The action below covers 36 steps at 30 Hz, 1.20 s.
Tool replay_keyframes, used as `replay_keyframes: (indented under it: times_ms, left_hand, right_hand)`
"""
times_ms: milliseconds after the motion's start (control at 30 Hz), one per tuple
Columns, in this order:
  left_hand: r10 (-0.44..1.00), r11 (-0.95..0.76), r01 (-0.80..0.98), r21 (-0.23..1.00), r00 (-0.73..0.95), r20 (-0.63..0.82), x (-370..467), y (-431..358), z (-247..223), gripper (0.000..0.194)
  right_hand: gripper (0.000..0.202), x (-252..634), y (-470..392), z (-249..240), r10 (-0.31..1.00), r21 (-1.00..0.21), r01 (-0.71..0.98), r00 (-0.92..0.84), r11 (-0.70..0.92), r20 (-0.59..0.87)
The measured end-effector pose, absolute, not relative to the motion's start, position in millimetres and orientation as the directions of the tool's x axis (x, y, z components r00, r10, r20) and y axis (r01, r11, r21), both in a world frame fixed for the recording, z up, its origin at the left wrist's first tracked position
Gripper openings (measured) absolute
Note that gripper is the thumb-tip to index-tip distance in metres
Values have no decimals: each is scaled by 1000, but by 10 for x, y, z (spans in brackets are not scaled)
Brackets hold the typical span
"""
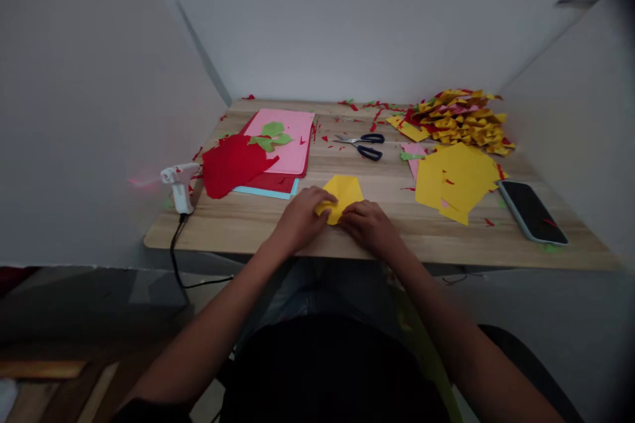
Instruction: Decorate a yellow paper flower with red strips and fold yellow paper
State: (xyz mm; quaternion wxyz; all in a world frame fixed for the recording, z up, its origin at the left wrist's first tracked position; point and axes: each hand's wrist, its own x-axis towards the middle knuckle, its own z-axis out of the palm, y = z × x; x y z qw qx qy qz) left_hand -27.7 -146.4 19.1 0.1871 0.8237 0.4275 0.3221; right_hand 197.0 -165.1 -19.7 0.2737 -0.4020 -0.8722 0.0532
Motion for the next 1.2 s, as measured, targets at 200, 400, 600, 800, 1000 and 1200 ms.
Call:
replay_keyframes:
  times_ms: [200,400,600,800,1000,1200]
  left_hand:
    - [797,-599,664,448,551,247,-465,-1697,-25,23]
    - [797,-594,635,494,551,250,-506,-1674,-41,22]
    - [810,-571,641,513,540,228,-489,-1689,-4,22]
    - [832,-530,650,545,522,186,-479,-1688,57,24]
    - [831,-520,662,540,539,138,-489,-1692,70,37]
    - [824,-523,672,525,556,109,-497,-1679,84,34]
  right_hand:
    - [17,1979,-1674,-120,806,-416,693,-467,589,363]
    - [11,1959,-1614,-28,908,-561,715,-353,418,226]
    - [15,1888,-1553,-12,934,-564,745,-290,356,207]
    - [15,1807,-1490,-18,948,-502,805,-260,317,183]
    - [15,1772,-1478,3,957,-496,818,-238,290,167]
    - [14,1762,-1483,2,958,-471,835,-227,284,174]
